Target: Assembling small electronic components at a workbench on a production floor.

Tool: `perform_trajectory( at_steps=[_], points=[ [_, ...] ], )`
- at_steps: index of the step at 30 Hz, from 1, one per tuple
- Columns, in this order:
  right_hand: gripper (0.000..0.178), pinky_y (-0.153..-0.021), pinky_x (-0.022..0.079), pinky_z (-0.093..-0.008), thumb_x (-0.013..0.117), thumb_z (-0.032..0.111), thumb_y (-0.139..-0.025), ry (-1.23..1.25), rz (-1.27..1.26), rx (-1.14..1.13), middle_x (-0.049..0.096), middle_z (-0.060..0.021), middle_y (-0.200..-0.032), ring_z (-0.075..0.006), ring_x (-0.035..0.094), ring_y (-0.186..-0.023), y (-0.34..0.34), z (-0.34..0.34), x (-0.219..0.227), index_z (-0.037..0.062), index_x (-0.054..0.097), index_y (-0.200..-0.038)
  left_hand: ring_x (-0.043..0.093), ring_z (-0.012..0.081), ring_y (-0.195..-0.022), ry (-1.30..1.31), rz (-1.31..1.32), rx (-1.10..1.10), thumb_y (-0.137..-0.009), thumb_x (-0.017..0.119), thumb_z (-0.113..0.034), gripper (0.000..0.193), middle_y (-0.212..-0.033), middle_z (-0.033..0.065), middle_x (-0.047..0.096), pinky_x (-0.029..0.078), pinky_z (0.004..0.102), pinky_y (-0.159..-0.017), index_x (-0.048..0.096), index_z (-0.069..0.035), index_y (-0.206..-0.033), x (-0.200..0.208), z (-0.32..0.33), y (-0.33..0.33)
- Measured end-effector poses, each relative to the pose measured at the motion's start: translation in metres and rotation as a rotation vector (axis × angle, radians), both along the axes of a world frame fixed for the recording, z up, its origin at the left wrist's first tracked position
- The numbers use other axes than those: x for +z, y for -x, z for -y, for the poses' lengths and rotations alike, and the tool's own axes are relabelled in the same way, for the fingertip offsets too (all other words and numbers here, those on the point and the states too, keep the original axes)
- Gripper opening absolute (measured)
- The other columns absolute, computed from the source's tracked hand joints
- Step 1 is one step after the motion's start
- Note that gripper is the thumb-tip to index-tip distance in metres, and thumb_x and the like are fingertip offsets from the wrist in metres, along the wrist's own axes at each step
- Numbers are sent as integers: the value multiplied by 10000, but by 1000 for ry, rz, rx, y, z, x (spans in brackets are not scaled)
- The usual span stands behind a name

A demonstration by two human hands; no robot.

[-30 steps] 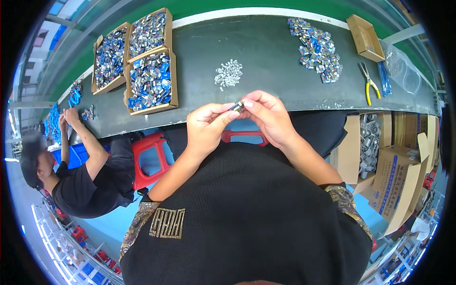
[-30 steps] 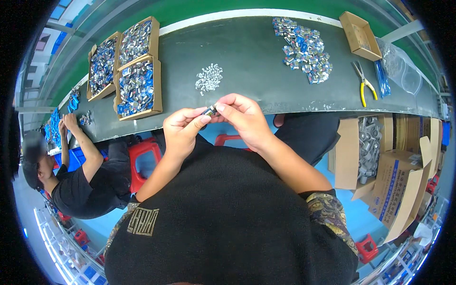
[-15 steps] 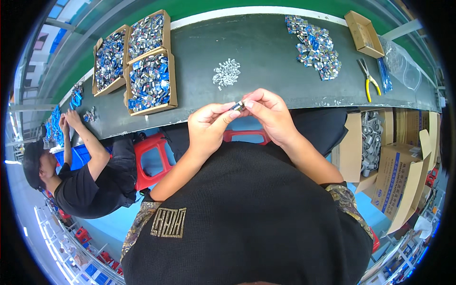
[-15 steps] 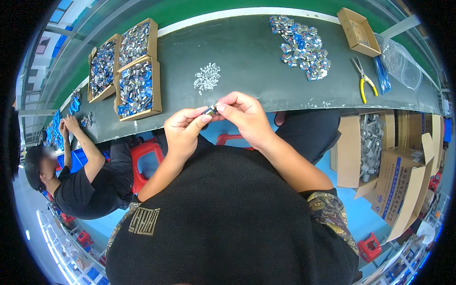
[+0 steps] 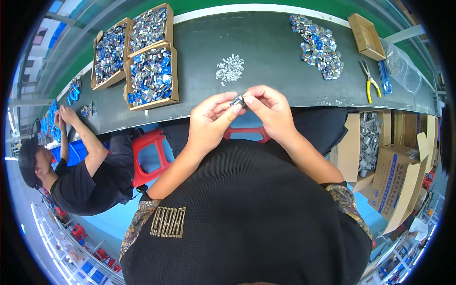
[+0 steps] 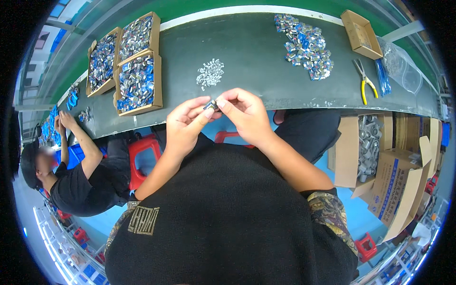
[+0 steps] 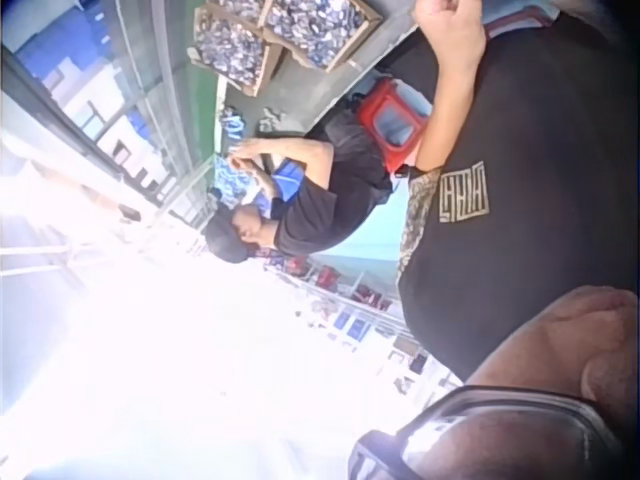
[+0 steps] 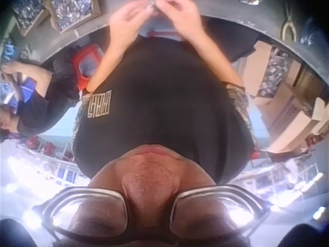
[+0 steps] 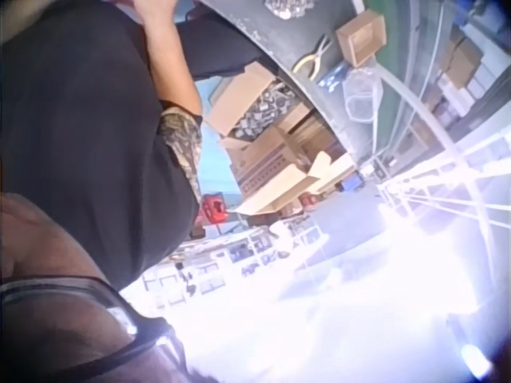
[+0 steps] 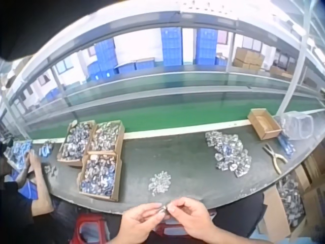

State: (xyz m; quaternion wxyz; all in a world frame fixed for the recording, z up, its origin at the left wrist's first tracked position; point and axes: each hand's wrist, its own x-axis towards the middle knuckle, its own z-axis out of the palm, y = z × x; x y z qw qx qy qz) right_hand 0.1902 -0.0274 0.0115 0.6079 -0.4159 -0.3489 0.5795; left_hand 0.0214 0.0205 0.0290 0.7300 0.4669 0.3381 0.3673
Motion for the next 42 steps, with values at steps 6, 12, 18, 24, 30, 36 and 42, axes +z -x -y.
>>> perform_trajectory(
  at_steps=[6,12,18,24,30,36,42],
  points=[
    [115,-760,497,-256,554,94,-966,-120,479,-165,623,-49,-917,-115,609,-842,6,7,8,3,609,-1008,670,171,-951,65,-110,-75,-890,675,-55,235,-1041,135,692,538,280,-824,644,58,-1095,-6,-1,9],
    [130,-665,479,-253,529,108,-964,197,172,218,620,-44,-869,-97,579,-755,7,30,5,-1,583,-917,674,174,-878,96,-92,-35,-888,685,-100,250,-1040,114,695,539,289,-776,657,23,-1103,-15,7,17],
    [175,-648,484,-245,543,122,-965,93,253,160,646,-36,-793,-88,626,-728,14,34,-3,-4,598,-858,650,144,-927,213,45,-80,-891,682,-57,247,-1028,106,681,537,293,-849,638,41,-1113,-22,18,16],
    [179,-627,459,-235,533,77,-934,161,266,161,641,-25,-764,-58,560,-679,16,44,-25,-5,604,-791,664,170,-910,134,9,-155,-894,672,-45,221,-1019,114,674,554,311,-844,635,54,-1089,-35,24,19],
    [169,-622,454,-233,543,75,-910,200,352,145,633,-13,-743,-55,559,-702,14,50,-42,5,593,-765,658,168,-908,130,-21,-209,-922,644,-94,215,-1009,117,669,551,313,-815,619,35,-1091,-47,26,23],
    [168,-619,471,-242,496,84,-905,288,229,156,605,-10,-753,-76,560,-673,13,46,-47,25,573,-767,613,154,-760,227,-157,-361,-942,487,-161,154,-845,66,627,508,273,-681,565,-34,-902,-64,28,25],
    [187,-585,450,-232,494,105,-906,296,219,177,588,-8,-721,-71,537,-639,12,42,-53,32,583,-760,561,89,-703,131,-169,-368,-968,493,-147,205,-746,17,592,464,240,-647,552,-44,-802,-78,26,23]
  ],
)
